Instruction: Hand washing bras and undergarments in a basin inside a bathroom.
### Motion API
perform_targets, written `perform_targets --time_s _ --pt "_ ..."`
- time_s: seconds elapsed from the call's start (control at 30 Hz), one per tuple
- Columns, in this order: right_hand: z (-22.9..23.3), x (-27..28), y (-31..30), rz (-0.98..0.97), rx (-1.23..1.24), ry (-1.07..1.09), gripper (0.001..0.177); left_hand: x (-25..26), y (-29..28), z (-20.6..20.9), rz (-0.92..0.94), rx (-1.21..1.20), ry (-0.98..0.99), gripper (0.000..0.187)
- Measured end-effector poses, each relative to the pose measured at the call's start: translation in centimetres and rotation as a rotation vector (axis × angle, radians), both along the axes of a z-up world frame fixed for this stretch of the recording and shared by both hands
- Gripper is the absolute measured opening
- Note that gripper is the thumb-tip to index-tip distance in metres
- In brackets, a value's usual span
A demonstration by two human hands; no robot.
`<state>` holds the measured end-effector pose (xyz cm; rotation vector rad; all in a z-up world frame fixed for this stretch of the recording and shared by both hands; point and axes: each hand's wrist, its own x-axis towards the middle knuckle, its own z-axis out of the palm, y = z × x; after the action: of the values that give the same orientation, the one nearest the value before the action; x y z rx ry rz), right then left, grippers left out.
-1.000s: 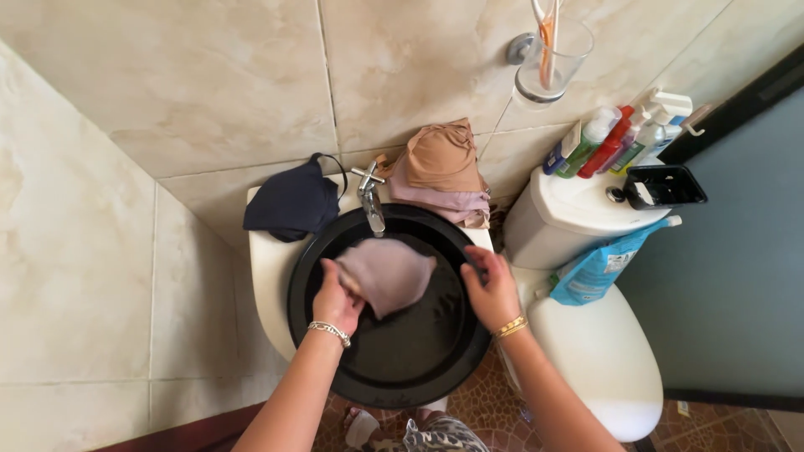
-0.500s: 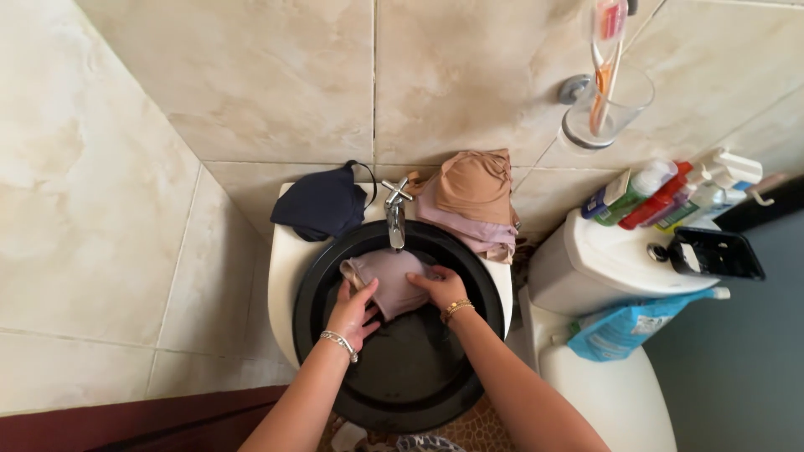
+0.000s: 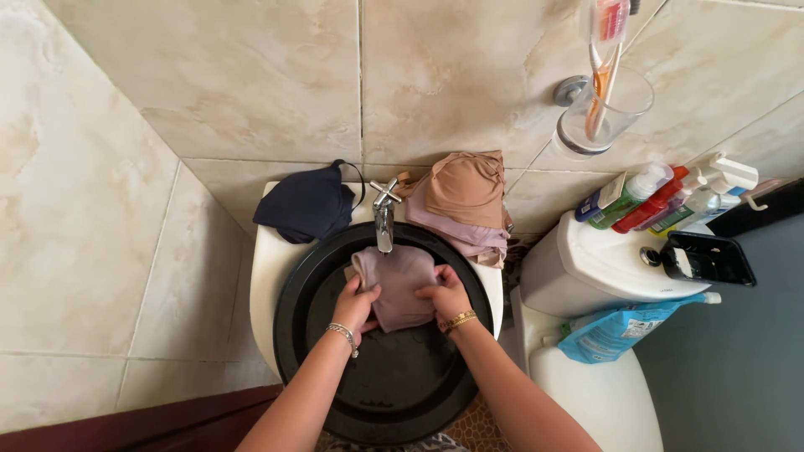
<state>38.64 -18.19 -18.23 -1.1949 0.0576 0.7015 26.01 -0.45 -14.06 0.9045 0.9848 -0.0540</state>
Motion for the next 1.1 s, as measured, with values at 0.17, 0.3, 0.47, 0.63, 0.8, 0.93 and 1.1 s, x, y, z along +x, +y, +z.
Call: perform_targets --time_s 0.17,0.3,0.47,0.63,0.8,0.93,1.1 --pt "3.0 -0.7 0.7 -0.059 -0.677 -0.531 0.058 3.9 2.6 -8.6 -0.016 0.520 -0.205 0.059" --pt "8.6 -3.0 2.2 0.031 -0.889 -0.564 0.079 4.8 2.6 -2.3 -0.023 0.478 -0.158 0.057" --pt "3.0 -3.7 1.7 -0.026 -0.197 -0.407 0.067 5.5 2.6 -6.1 0.016 0.356 -0.142 0.053" --pt "1.3 -3.5 0.8 -0.195 -0.079 0.038 0.051 5.3 2.2 -6.1 0.172 -0.234 -0.387 0.029" --pt "7.8 -4.6 1.5 -0.225 -0.402 0.181 0.037 6.0 0.9 -5.9 0.111 -0.151 -0.473 0.033" --pt "2.4 -3.4 1.3 -0.240 -0.272 -0.001 0.033 5.3 0.0 -4.5 0.134 0.109 -0.385 0.041" --pt "6.7 -6.1 4.7 -0.383 -0.123 0.170 0.034 2.7 -1.2 -0.9 0.287 -0.015 -0.166 0.055"
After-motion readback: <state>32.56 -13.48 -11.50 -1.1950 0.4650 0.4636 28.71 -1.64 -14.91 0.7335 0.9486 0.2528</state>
